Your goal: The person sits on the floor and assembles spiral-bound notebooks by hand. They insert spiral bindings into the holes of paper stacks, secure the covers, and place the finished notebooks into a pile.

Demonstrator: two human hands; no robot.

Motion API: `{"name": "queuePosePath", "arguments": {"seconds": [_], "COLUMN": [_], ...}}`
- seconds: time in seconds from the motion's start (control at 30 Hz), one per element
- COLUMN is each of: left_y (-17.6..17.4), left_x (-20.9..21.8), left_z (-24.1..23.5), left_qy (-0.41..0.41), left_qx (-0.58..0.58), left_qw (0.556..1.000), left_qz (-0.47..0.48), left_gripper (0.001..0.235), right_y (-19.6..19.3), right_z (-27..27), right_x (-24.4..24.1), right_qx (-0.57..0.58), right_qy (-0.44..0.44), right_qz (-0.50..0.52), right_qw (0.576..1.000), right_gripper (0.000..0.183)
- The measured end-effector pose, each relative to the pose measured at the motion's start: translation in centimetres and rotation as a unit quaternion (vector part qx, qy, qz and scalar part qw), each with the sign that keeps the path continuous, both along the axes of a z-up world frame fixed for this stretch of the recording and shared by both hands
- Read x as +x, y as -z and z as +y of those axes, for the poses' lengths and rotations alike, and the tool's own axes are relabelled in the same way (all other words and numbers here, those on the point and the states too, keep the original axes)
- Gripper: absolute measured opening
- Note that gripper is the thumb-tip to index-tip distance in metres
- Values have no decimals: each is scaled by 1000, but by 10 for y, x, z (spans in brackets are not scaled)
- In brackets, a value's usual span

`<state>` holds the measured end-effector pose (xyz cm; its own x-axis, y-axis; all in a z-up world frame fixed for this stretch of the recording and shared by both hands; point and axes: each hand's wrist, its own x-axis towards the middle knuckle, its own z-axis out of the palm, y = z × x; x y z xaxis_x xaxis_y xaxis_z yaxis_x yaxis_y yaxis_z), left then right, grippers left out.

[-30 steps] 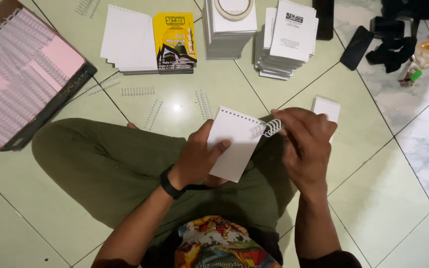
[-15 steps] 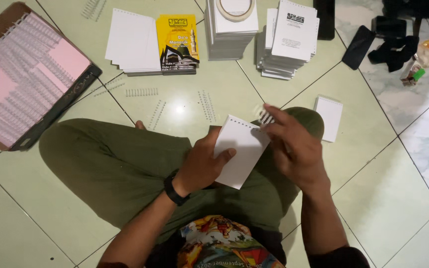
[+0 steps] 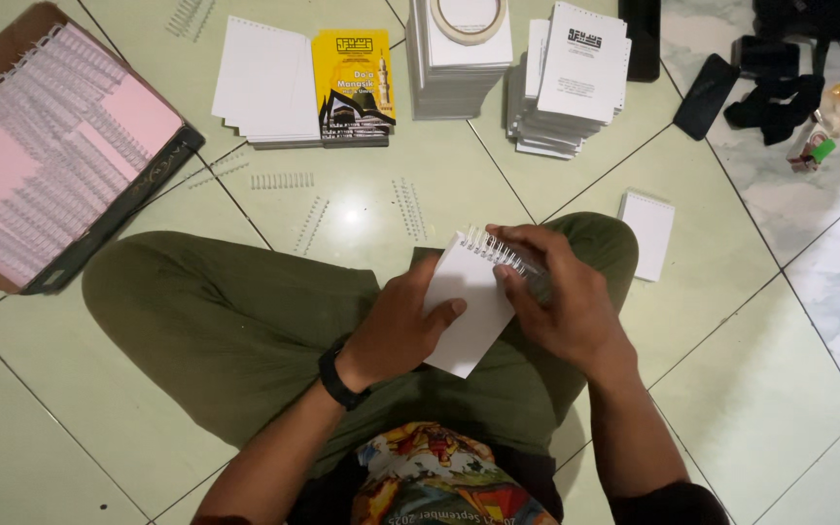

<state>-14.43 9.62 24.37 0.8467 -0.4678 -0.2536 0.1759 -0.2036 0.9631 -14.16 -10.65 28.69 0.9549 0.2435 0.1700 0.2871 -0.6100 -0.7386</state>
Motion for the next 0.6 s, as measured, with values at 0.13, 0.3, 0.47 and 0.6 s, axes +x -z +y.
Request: {"name": "queuePosePath", "arguments": {"seconds": [0.13,0.3,0.47,0.6], "left_y": [6,9,-3,-2], "left_x": [0,-7,-7,-9], "left_z": [2,4,5,8], "left_qy": [18,58,88,103], "left_qx": [14,23,28,-3], "left_qw": [1000,998,996,995], "left_qz": [4,-3,-6,-1], "left_gripper": [26,28,58,68], "right_y": [-14,-20,-22,-25], "right_z": [-1,-16,-24,-28], "right_x": [3,9,12,14], "right_qx": [27,78,98,170], "right_qy": [4,-1,-5,-27], "right_qz": [41,163,242,329], "right_qw": [999,984,965,928], "right_gripper": [45,56,66,59]}}
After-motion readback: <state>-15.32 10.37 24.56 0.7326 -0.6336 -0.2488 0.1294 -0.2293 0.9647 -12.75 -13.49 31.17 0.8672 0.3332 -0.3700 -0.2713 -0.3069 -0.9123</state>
